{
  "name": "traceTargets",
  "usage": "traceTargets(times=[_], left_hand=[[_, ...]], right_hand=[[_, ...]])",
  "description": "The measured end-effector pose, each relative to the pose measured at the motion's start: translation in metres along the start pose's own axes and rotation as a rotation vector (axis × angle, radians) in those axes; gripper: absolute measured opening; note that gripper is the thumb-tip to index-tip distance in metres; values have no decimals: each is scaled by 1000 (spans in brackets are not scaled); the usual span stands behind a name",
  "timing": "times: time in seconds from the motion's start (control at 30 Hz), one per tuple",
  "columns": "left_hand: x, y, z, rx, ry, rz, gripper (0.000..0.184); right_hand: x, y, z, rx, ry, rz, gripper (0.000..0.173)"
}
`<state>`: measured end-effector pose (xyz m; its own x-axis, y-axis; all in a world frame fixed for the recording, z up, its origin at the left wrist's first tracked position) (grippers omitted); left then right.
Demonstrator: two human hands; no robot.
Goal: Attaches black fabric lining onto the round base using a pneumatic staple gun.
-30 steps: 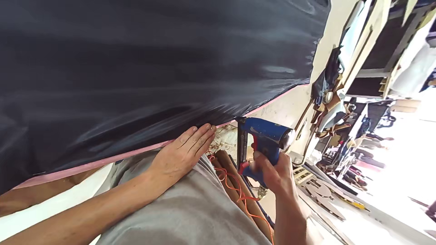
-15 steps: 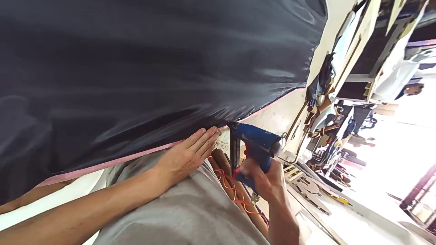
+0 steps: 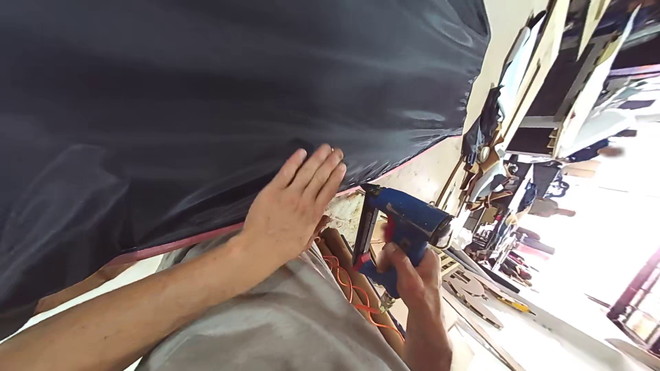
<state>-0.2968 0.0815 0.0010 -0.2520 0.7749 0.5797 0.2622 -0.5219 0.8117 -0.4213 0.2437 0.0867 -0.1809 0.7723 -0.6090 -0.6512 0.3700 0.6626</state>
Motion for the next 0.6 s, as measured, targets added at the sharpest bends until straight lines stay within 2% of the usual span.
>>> traceTargets(times=[0.1, 0.27, 0.4, 0.6], left_hand=[[-14, -3, -7, -87, -14, -32, 89], [-11, -17, 17, -142, -118, -51, 85], [0, -7, 25, -58, -170, -22, 74], [0, -9, 3, -41, -96, -78, 85]], right_hand=[[5, -1, 2, -9, -5, -4, 23], [11, -8, 4, -16, -15, -10, 21], [12, -13, 5, -20, -28, -21, 19], [8, -17, 3, -39, 2, -24, 20]])
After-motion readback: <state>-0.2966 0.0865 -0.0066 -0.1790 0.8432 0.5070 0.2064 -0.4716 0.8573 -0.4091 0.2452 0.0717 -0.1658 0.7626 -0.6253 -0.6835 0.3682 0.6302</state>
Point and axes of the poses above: each hand's wrist, its own z-axis away from the middle knuckle, its own y-axis out of the back of the hand, x = y × z, the point moved 9 cm from there along -z, towards the middle knuckle, and after that the axes turned 1 degree about x, right-handed, at the moved point
